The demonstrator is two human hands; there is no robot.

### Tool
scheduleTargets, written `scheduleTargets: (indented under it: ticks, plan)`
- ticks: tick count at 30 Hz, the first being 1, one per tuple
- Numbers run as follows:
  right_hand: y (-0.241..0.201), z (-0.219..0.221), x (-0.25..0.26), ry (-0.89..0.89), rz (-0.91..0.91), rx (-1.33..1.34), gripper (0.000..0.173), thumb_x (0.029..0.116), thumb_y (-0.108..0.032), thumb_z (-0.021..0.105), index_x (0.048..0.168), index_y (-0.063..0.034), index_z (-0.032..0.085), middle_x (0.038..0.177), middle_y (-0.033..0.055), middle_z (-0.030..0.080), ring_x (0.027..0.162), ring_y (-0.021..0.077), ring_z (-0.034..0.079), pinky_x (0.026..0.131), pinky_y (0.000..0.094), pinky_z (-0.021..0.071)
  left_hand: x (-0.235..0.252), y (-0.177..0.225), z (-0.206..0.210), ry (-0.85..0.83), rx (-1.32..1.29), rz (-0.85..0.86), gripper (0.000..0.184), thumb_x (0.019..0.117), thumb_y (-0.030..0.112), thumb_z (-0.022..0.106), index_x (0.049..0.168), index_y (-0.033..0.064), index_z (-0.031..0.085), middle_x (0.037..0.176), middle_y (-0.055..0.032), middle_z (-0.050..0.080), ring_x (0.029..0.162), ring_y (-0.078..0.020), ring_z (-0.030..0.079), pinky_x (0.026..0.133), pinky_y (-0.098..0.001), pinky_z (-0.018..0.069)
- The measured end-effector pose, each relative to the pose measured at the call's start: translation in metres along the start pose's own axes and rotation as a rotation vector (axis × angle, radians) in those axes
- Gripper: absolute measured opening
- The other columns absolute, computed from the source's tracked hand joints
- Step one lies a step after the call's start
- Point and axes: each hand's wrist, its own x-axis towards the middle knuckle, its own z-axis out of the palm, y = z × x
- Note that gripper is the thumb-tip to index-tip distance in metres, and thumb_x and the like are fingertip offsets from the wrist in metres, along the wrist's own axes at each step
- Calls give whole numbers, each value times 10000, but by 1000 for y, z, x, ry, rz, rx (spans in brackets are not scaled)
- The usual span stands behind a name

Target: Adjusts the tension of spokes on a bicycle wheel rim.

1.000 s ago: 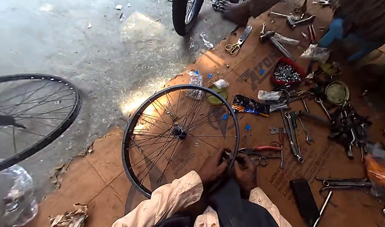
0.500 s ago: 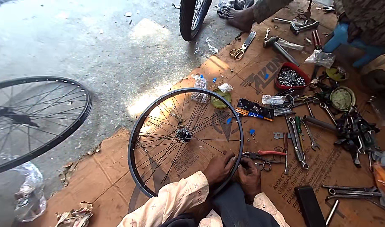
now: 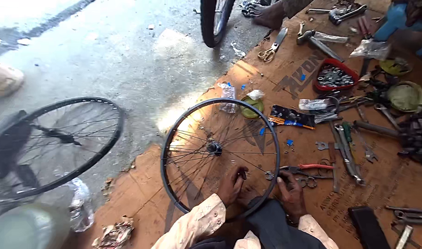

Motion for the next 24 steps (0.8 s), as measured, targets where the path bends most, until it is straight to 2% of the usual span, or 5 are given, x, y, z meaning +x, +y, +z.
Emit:
scheduleTargets:
  ticks: [7,10,14,18,24]
  plan:
    - [2,4,3,26,247,238,411,974,-183,574,1328,21,531,1037,95,710,841,170,723,736,338,636,-37,-18,-46,498,226,-151,267,1006,261,578,1139,61,694,928,-58,694,760,-155,663,715,-368,592]
    - [4,3,3,10,262,240,429,985,-195,559,1350,22,501,1029,92,710,845,163,725,724,321,634,-39,-39,-70,669,443,-174,265,951,174,643,1173,36,692,1160,-150,680,984,-293,688,854,-485,591]
    - [2,6,2,-3,281,243,393,1005,-194,530,1331,25,501,1010,91,718,840,159,734,708,308,636,-38,-50,-101,503,556,-341,277,988,229,636,1223,99,707,1294,-112,660,1184,-293,643,1011,-488,534]
    - [0,7,4,2,275,245,354,1021,-172,518,1311,29,508,991,102,722,829,170,737,707,309,638,-36,-45,-100,461,711,-319,289,964,351,685,1110,105,728,1220,-106,674,1153,-291,647,966,-471,555]
    - [-1,8,2,6,303,254,336,1046,-165,495,1326,21,507,1013,127,726,863,199,746,725,329,641,-31,-34,-100,373,794,-434,239,976,295,651,1059,82,723,1162,-108,683,1094,-274,671,913,-462,571]
